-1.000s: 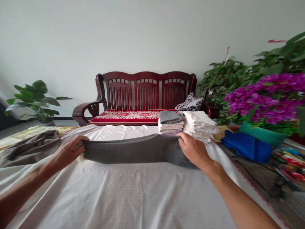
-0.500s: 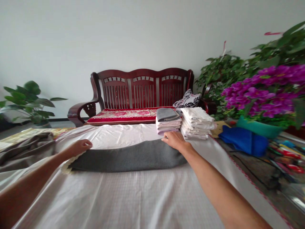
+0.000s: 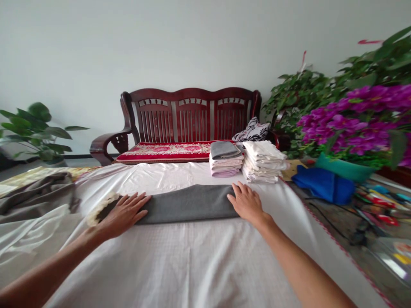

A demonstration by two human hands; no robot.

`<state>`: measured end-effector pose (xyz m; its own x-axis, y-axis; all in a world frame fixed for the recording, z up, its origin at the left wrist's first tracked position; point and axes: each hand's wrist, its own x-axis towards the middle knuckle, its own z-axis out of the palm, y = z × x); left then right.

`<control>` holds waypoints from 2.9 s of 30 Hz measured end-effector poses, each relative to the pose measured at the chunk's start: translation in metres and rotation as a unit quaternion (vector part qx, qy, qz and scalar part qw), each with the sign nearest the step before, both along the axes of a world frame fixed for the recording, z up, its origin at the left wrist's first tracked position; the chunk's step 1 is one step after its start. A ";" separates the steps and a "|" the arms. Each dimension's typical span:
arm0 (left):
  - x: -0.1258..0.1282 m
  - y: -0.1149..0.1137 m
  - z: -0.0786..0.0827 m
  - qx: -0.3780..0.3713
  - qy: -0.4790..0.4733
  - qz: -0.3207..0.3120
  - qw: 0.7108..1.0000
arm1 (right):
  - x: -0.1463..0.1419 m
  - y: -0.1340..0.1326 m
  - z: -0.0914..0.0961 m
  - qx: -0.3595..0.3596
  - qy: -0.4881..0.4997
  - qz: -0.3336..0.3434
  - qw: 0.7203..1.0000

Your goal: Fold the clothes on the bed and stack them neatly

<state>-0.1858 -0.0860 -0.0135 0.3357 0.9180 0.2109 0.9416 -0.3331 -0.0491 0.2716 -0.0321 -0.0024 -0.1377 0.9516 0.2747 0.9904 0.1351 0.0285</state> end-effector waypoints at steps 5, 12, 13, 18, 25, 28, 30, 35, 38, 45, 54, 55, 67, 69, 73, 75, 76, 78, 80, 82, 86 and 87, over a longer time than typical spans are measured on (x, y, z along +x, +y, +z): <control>-0.019 0.010 -0.025 -0.007 -0.028 0.048 0.998 | 0.003 0.006 -0.005 -0.022 0.056 -0.040 0.997; -0.013 0.014 -0.001 -0.022 -0.045 0.040 0.998 | 0.023 0.025 0.004 -0.080 0.164 -0.099 0.978; -0.012 0.015 0.005 -0.019 -0.030 0.055 0.998 | 0.025 0.027 0.003 -0.064 0.179 -0.084 0.978; -0.012 0.018 0.025 0.015 0.064 0.080 0.995 | 0.028 0.033 -0.007 0.018 0.249 -0.008 0.968; -0.026 0.031 0.040 -0.038 0.022 0.069 0.997 | 0.035 0.052 0.005 0.016 0.361 0.021 0.932; -0.031 0.047 0.050 -0.021 0.011 0.085 0.996 | 0.036 0.065 0.008 0.011 0.384 0.010 0.923; -0.032 0.057 0.053 -0.022 0.014 0.091 0.996 | 0.035 0.073 0.006 0.005 0.382 -0.009 0.924; -0.026 0.067 0.043 -0.035 0.017 0.071 0.997 | 0.034 0.080 -0.007 -0.037 0.361 -0.052 0.930; -0.007 0.065 0.032 0.022 0.001 0.039 0.999 | 0.034 0.073 -0.008 -0.047 0.349 -0.064 0.934; 0.096 0.053 0.011 0.014 -0.116 -0.097 0.988 | 0.021 0.047 0.001 -0.068 0.262 -0.132 0.954; 0.135 0.041 -0.020 -0.014 -0.080 -0.153 0.985 | 0.011 0.023 0.003 0.015 0.118 -0.122 0.985; 0.134 0.042 -0.017 -0.022 -0.087 -0.152 0.984 | 0.006 0.021 0.006 0.043 0.088 -0.113 0.989; 0.153 0.042 -0.013 -0.011 -0.092 -0.108 0.990 | -0.067 0.021 -0.015 -0.023 -0.006 0.100 0.995; 0.137 0.036 -0.013 -0.012 -0.081 -0.106 0.991 | -0.051 0.026 -0.020 -0.021 -0.005 0.080 0.997; 0.088 0.024 -0.006 0.012 -0.053 -0.006 0.999 | -0.032 0.031 -0.026 0.012 0.002 0.074 0.997; 0.061 0.020 -0.003 0.030 -0.039 0.106 0.993 | -0.031 0.032 -0.028 0.026 -0.003 0.073 0.997; 0.049 0.019 -0.002 0.029 -0.035 0.162 0.986 | -0.031 0.032 -0.029 0.030 -0.006 0.071 0.997; 0.030 0.017 -0.001 0.012 -0.035 0.238 0.971 | -0.032 0.033 -0.031 0.033 -0.012 0.069 0.997; 0.019 0.017 -0.002 -0.001 -0.041 0.259 0.965 | -0.032 0.033 -0.033 0.033 -0.014 0.068 0.997; 0.015 0.017 -0.004 -0.001 -0.050 0.257 0.965 | -0.031 0.033 -0.033 0.037 -0.010 0.068 0.997; 0.017 0.018 -0.009 0.012 -0.062 0.254 0.965 | -0.027 0.029 -0.023 0.071 0.038 0.076 0.994; 0.018 0.018 -0.009 0.021 -0.064 0.255 0.965 | -0.026 0.027 -0.019 0.090 0.058 0.067 0.992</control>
